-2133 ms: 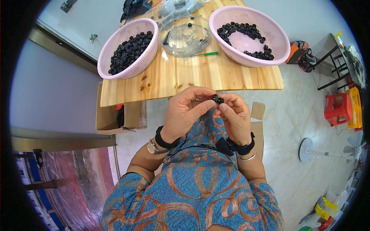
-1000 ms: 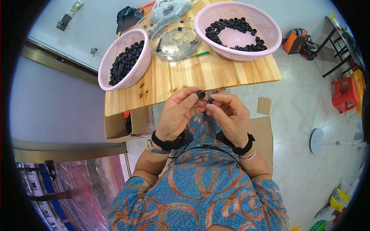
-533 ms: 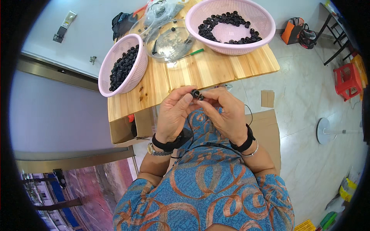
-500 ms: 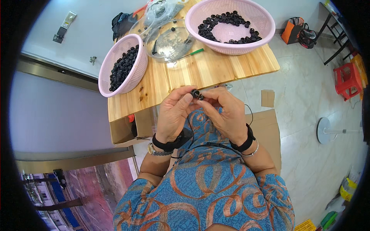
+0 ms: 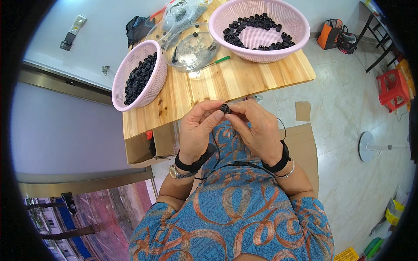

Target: Assembling small black plastic shoe components by hand at a workbench.

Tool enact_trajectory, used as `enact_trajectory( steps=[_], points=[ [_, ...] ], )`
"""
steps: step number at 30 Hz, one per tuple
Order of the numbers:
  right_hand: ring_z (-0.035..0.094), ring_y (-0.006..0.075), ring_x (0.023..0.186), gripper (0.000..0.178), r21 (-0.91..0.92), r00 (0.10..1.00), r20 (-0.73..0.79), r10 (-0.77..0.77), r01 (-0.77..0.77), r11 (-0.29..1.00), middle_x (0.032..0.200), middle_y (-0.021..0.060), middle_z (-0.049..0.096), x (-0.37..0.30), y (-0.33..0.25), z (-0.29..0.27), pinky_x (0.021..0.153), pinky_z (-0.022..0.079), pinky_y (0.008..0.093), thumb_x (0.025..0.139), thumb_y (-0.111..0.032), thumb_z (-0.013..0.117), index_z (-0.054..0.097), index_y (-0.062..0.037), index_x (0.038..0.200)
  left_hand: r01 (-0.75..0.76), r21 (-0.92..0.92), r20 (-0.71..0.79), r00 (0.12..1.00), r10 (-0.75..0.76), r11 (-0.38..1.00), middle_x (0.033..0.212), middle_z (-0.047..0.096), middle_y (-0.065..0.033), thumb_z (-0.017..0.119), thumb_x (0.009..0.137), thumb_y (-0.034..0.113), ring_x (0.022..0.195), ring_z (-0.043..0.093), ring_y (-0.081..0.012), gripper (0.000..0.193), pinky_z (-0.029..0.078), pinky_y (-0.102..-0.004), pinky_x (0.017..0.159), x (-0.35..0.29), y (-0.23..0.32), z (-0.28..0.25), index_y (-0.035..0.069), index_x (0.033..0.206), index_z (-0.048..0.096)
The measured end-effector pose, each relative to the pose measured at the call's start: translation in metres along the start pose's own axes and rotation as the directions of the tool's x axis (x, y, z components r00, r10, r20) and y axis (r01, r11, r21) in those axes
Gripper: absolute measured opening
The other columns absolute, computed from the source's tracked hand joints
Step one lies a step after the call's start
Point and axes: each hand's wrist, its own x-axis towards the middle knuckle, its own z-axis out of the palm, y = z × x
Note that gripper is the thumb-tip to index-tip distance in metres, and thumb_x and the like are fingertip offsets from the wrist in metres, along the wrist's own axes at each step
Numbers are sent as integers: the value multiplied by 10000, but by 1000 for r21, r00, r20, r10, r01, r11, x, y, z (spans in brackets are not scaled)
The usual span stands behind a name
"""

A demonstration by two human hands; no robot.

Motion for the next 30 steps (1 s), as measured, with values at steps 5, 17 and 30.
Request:
enact_trajectory(
  steps=[5,17,30],
  points=[
    [602,270,695,170,-43,1000,4,-21,21,999,790,125,594,1,-3,-1,582,478,322,748,-31,636,557,-4,896,-42,98,-18,999,44,994,1001,589,-79,556,839,-13,894,583,-127,217,485,-240,801,0,2,2,-43,1054,563],
    [605,270,719,168,-50,999,36,-16,18,999,810,122,596,1,-6,0,596,480,322,741,-18,635,546,-14,883,-50,63,-4,999,51,997,1000,580,-83,552,842,-16,909,580,-140,213,480,-244,816,-2,2,0,-53,1051,564],
    [604,252,705,198,-103,969,189,-158,180,978,780,97,594,12,5,-8,590,473,332,729,-62,664,554,-42,892,20,140,58,998,-28,990,1005,582,-79,549,846,-9,908,568,-125,205,465,-233,800,-4,8,-11,-46,1046,577]
  ],
)
